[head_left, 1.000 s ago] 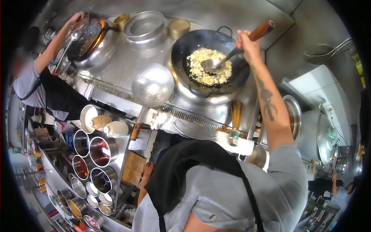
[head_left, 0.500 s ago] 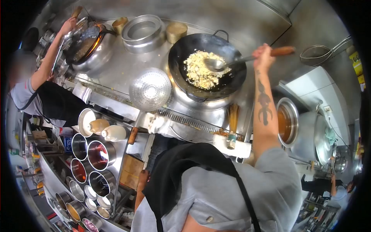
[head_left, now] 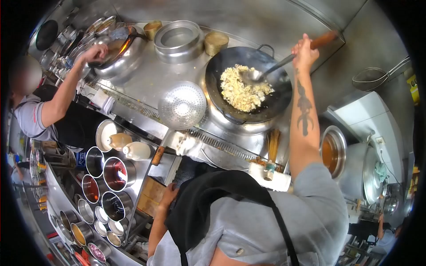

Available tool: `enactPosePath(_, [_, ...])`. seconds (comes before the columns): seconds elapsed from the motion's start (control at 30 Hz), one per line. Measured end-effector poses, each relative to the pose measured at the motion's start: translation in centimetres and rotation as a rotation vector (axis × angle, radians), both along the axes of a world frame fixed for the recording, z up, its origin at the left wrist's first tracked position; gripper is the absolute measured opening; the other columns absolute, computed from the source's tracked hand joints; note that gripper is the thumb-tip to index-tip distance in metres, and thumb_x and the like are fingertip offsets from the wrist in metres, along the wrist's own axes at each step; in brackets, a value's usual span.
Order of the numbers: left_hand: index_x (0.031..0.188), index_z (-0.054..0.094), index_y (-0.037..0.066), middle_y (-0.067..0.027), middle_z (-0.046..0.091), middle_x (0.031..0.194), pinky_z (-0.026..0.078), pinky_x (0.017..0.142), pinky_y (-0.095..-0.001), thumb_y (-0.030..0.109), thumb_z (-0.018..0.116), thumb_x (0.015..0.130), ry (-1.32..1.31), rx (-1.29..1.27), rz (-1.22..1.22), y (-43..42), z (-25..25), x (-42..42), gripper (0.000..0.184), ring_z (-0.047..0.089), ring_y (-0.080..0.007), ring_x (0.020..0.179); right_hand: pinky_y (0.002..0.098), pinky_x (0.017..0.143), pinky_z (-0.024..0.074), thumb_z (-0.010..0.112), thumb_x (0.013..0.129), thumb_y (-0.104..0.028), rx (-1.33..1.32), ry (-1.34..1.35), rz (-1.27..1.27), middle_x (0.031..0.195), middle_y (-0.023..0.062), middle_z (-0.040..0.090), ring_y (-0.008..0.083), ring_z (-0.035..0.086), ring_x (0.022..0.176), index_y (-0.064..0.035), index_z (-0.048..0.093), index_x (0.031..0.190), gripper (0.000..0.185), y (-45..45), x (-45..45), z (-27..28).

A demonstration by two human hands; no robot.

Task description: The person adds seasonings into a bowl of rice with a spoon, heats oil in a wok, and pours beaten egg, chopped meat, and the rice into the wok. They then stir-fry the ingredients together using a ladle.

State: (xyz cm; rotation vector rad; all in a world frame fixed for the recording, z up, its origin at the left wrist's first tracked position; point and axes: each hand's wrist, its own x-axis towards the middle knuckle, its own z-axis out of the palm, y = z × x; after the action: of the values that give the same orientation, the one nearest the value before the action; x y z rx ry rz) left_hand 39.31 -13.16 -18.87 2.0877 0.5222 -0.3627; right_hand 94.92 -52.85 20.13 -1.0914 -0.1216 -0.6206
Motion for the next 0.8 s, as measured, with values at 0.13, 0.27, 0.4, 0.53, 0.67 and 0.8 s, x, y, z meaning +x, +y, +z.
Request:
enactPosePath(0.13, [0.12,0.052,-0.002,-0.0198,0.06,0.09,0.048,0.076,-0.0403,0.016,0.063,0.083,-0.178,-0.003,-0.058,-3.5,11.2,9.0,0.042,0.06,-0.0331,0.085,0.0266,0.036,0.0347,0.063,0.088,-0.013,-0.199,0.102,0.097,0.058,0.0038,0.05,0.0103,0.046,0.04,-0.0037,0.051,0.076,0.02,3.9,0.1,-3.3])
enactPosePath(0.27, [0.129,0.042,-0.001,-0.0235,0.054,0.105,0.046,0.08,-0.0462,0.013,0.065,0.076,-0.521,0.492,-0.186,-5.8,14.4,16.6,0.059,0.054,-0.0398,0.097,0.027,0.038,0.0367,0.063,0.087,-0.012,-0.124,-0.099,0.123,0.057,0.0029,0.049,0.0111,0.046,0.041,-0.0035,0.05,0.074,0.02,5.1,-1.9,-0.5])
enactPosePath(0.4, [0.132,0.039,0.0,-0.0245,0.056,0.101,0.047,0.079,-0.0481,0.023,0.069,0.07,-0.351,0.726,-0.215,-6.5,13.3,20.8,0.073,0.056,-0.04,0.094,0.0263,0.041,0.0369,0.064,0.087,-0.017,-0.267,0.0,0.224,0.052,0.0005,0.047,0.0082,0.046,0.045,-0.0054,0.05,0.066,0.028,7.2,-1.6,-4.5])
enactPosePath(0.53, [0.132,0.038,0.0,-0.0234,0.056,0.103,0.051,0.077,-0.0446,0.026,0.072,0.067,-0.15,0.783,-0.27,-5.3,7.7,23.0,0.078,0.061,-0.0361,0.091,0.025,0.043,0.0376,0.065,0.087,-0.019,-0.446,-0.029,0.059,0.052,-0.0024,0.047,0.0081,0.047,0.046,-0.0075,0.052,0.064,0.028,8.0,-3.6,-1.4])
enactPosePath(0.67, [0.126,0.038,-0.004,-0.023,0.057,0.102,0.051,0.08,-0.0441,0.029,0.071,0.071,-0.138,0.738,-0.292,-5.2,7.3,23.9,0.072,0.062,-0.0363,0.092,0.024,0.042,0.0346,0.063,0.088,-0.014,-0.415,0.022,0.364,0.059,-0.0006,0.046,0.0075,0.041,0.045,-0.0068,0.048,0.074,0.022,9.1,-5.3,-4.3])
enactPosePath(0.8, [0.114,0.045,-0.008,-0.0254,0.06,0.101,0.051,0.08,-0.043,0.025,0.067,0.076,-0.183,0.387,-0.175,-3.8,7.0,24.1,0.055,0.062,-0.0338,0.095,0.0244,0.044,0.034,0.061,0.089,-0.013,-0.44,0.041,0.335,0.06,-0.0004,0.044,0.0073,0.042,0.048,-0.0071,0.046,0.075,0.021,9.0,-8.3,0.4])
